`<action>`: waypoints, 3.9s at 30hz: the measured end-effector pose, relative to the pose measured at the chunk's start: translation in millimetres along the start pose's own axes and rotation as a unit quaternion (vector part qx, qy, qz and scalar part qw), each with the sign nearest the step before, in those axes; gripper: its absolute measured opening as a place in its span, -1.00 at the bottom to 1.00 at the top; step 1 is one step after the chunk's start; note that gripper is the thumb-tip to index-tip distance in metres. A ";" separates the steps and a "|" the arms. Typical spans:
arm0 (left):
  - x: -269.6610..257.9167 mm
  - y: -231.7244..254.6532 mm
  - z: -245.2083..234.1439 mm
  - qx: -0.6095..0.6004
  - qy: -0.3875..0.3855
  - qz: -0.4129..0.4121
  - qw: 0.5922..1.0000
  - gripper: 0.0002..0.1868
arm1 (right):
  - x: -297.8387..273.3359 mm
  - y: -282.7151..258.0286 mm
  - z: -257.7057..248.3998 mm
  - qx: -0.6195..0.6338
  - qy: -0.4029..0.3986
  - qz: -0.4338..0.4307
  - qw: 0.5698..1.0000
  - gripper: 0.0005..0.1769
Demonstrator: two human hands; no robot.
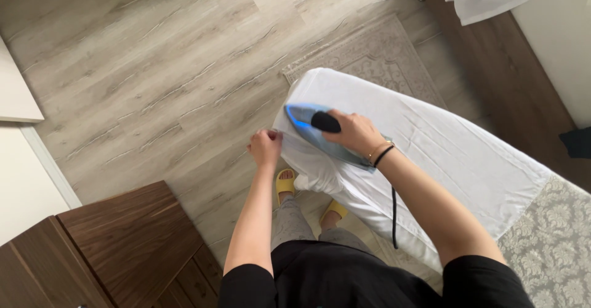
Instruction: Ironing a white long-sleeved shirt on an ironing board.
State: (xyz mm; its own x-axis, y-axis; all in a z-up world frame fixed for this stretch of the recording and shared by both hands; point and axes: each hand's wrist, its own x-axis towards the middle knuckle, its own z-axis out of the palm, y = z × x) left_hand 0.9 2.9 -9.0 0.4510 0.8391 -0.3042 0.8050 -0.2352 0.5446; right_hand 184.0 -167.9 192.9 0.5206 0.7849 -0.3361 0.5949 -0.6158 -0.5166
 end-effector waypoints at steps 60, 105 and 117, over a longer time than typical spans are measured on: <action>3.2 -13.0 11.5 -0.002 0.007 -0.002 1.000 -0.76 | 9.1 -18.3 23.5 -0.001 0.040 -0.034 0.999 -0.56; -159.2 113.9 95.1 0.236 -0.162 0.483 0.828 0.10 | -130.6 150.2 -32.8 0.014 0.184 0.195 0.963 -0.53; -157.3 102.4 106.1 0.221 -0.130 0.498 0.828 0.17 | -176.1 223.2 -83.2 0.015 0.141 0.236 0.961 -0.56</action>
State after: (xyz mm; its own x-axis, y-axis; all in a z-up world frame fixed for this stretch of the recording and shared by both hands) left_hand 53.3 -205.3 11.6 0.9979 0.0002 -0.0650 0.0200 -0.9522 0.3049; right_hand 276.1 -449.4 202.3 0.8759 0.3668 -0.3134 0.2368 -0.8929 -0.3831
